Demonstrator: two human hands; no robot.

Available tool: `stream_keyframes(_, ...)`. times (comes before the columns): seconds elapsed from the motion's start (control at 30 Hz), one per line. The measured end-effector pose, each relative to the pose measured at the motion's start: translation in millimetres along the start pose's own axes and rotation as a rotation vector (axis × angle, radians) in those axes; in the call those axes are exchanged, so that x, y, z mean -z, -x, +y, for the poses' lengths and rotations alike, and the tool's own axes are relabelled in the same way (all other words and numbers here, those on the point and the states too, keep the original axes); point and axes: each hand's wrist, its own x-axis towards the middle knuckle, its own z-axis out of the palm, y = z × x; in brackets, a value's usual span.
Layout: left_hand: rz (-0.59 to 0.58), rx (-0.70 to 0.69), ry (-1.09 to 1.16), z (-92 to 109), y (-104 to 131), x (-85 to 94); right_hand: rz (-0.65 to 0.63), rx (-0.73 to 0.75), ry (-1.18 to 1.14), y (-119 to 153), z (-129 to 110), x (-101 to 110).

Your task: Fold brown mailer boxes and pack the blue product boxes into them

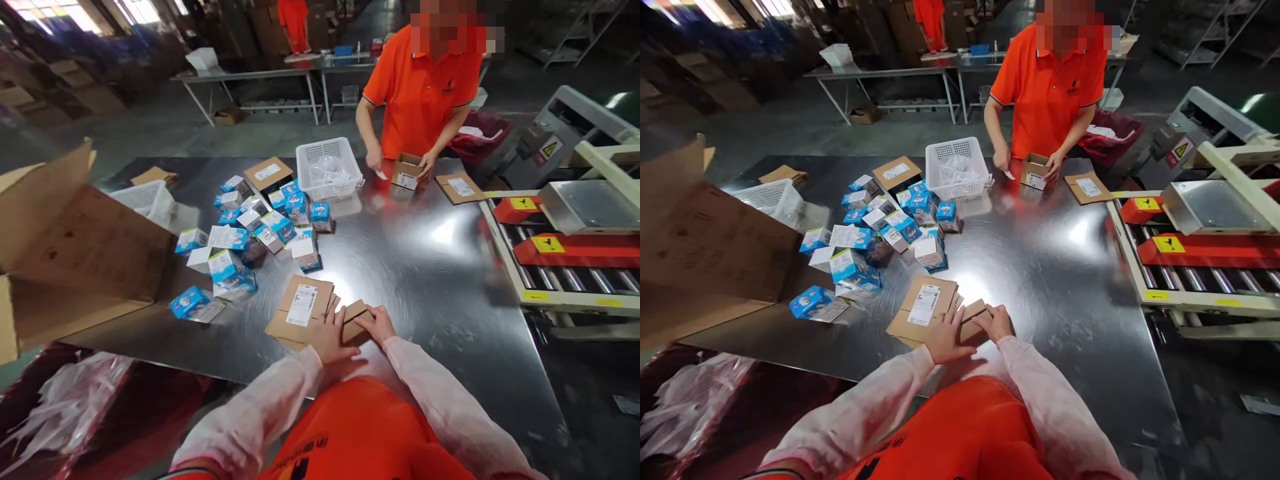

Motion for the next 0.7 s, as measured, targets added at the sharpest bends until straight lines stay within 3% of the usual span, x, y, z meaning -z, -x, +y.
stream_keyframes(0.07,-0.113,0.017,-0.066,13.8,1.2,-7.6,0.006,-0.027,0.013,5.6,3.0,0.3)
stream_keyframes(0.13,-0.134,0.042,-0.128,25.0,1.5,-9.4,-0.002,-0.052,0.020,6.3,3.4,3.1)
stream_keyframes(0.27,-0.160,0.106,-0.056,22.9,7.9,-11.6,-0.014,-0.081,0.016,0.9,0.2,7.9)
stream_keyframes(0.37,-0.053,0.148,0.156,3.4,27.0,-36.5,0.011,-0.092,0.006,1.3,-1.5,4.5)
stream_keyframes(0.5,0.191,0.038,0.295,-13.3,43.2,-84.9,0.055,-0.100,-0.005,6.3,5.5,3.9)
stream_keyframes(0.6,0.260,-0.080,0.313,-1.0,20.3,-101.8,0.134,-0.170,-0.009,5.3,23.8,23.1)
stream_keyframes(0.7,0.255,-0.252,0.344,25.5,-27.4,-102.3,0.245,-0.247,-0.021,-4.8,48.8,57.4)
